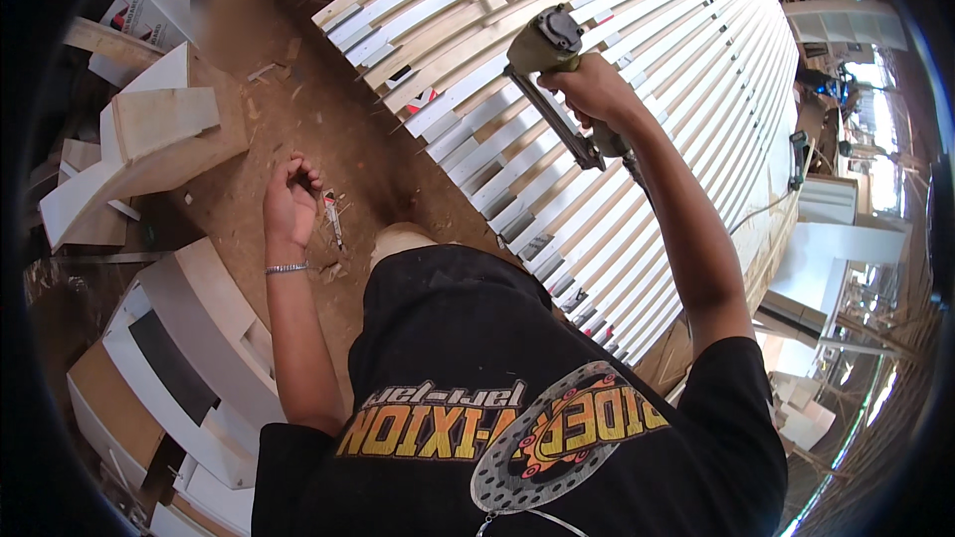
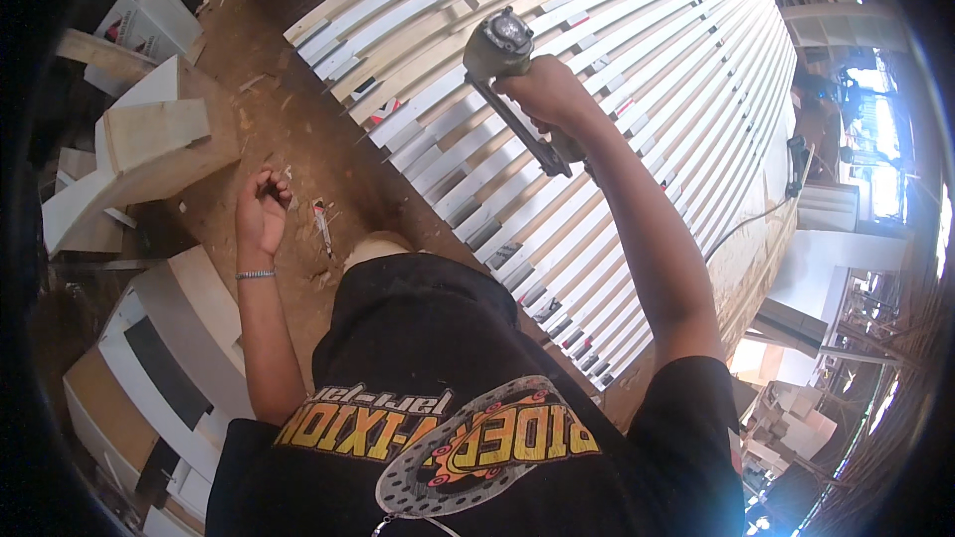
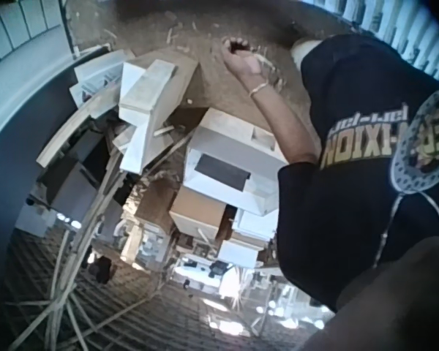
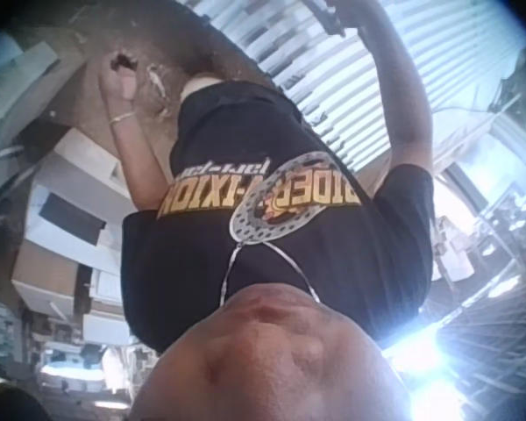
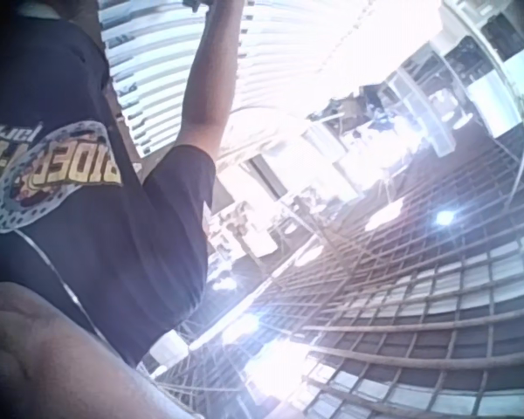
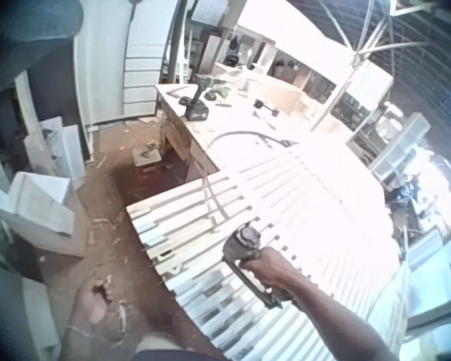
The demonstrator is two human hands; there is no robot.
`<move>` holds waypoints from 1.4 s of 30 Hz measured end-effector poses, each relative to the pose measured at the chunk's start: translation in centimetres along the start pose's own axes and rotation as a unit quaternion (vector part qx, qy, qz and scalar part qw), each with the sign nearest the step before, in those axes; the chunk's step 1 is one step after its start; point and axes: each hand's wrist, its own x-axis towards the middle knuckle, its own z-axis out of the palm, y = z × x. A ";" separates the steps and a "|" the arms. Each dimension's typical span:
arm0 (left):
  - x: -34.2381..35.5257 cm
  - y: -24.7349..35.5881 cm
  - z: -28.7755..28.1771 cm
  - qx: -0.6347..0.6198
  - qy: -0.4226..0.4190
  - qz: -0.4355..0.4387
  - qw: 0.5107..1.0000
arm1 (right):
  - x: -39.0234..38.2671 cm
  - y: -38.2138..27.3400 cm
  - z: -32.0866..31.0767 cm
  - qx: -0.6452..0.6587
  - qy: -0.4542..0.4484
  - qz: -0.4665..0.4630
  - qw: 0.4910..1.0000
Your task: The person constructs a wooden slatted panel, using a pneumatic nail gun to secure slats, applying glue with a squeeze bottle, and trimming material with hand cutters.
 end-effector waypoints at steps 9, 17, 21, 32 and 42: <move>0.6 1.4 -0.4 0.019 0.017 0.023 0.999 | 2.6 -2.1 0.9 -0.011 -0.012 -0.008 1.000; 0.5 2.4 -0.5 0.027 0.027 0.028 0.999 | 6.1 -3.4 1.5 -0.026 0.012 -0.021 0.999; 0.4 2.8 -1.5 0.014 0.052 0.038 0.998 | 6.1 -5.6 1.5 -0.048 0.009 -0.036 0.998; -0.1 2.8 -3.4 -0.010 0.081 0.043 0.996 | 11.2 -11.8 2.5 -0.025 -0.016 -0.050 0.998; -0.9 2.3 -6.0 -0.013 0.101 0.054 0.993 | 12.7 -15.7 1.9 0.016 -0.011 -0.081 0.997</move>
